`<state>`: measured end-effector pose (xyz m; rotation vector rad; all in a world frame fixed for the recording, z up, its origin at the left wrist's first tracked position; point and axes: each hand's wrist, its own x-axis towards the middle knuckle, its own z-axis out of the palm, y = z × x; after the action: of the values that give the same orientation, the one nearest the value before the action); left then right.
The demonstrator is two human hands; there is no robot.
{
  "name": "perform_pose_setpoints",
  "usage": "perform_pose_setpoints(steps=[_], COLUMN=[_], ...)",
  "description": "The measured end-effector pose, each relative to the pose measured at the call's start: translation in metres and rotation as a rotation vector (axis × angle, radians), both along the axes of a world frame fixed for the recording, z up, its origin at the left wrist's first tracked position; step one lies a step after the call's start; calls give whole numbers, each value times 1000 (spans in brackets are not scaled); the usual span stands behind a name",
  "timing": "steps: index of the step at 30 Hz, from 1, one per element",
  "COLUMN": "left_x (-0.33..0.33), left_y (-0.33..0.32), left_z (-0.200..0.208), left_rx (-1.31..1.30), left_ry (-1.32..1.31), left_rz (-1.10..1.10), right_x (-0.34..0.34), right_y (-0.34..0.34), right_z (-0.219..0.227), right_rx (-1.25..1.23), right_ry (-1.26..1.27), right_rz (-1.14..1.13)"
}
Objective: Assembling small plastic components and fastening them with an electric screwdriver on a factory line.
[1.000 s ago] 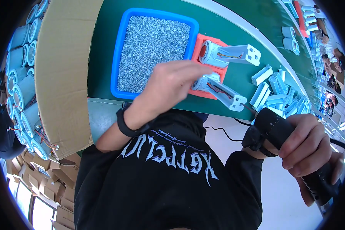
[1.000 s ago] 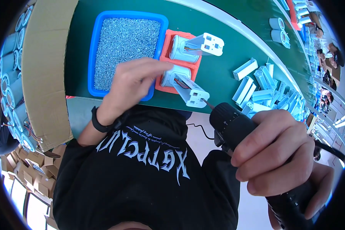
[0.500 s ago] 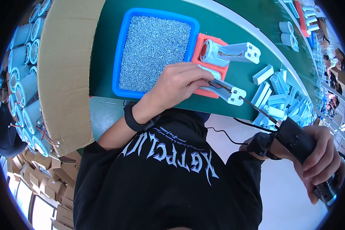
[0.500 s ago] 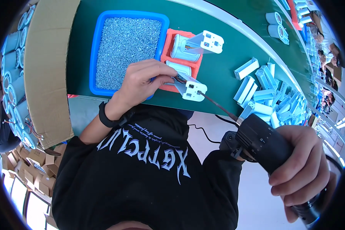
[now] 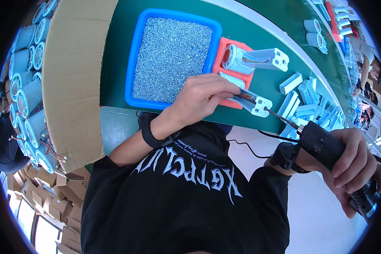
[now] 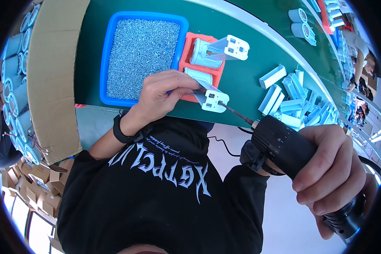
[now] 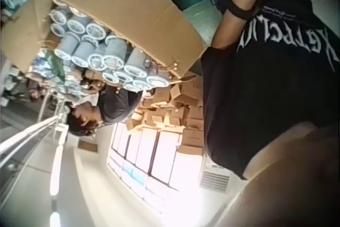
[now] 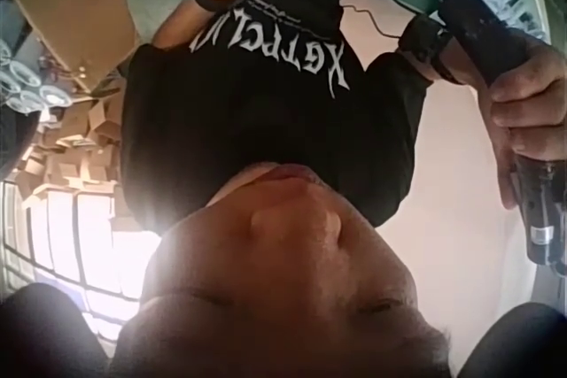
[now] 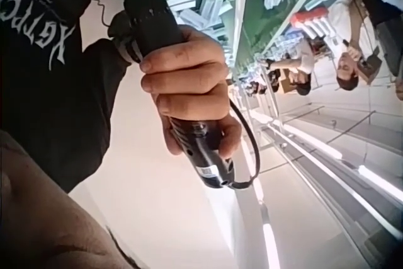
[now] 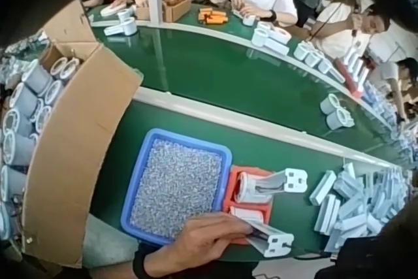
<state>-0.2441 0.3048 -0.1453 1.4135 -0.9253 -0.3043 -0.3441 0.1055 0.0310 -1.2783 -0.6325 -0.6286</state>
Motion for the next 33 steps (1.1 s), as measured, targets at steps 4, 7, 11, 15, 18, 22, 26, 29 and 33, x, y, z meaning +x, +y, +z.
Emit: perform_pose_setpoints(steps=[4,7,11,15,18,22,26,29,33], left_x=[-1,1,5,5,4,20,40,37,38], left_y=[2,4,5,5,5,18,41,47,44], left_z=[5,7,3,0,2,18,15,8,7], left_rx=[9,8,-12,-47,-71,-75,607,734,730], left_ry=[-62,-125,-135,-70,-55,-101,-354,-317,-383], left_rz=[54,74,47,25,29,148,59,-139,-118], right_x=[-3,5,6,5,5,10,14,20,25], right_y=[4,2,4,5,6,7,12,15,19], right_z=[-1,5,6,7,7,5,2,0,0], right_rx=[13,-7,-32,-47,-66,-104,-145,-172,-214], right_ry=[-18,-1,28,43,48,56,89,109,138], right_rz=[-74,26,51,38,48,78,94,121,144])
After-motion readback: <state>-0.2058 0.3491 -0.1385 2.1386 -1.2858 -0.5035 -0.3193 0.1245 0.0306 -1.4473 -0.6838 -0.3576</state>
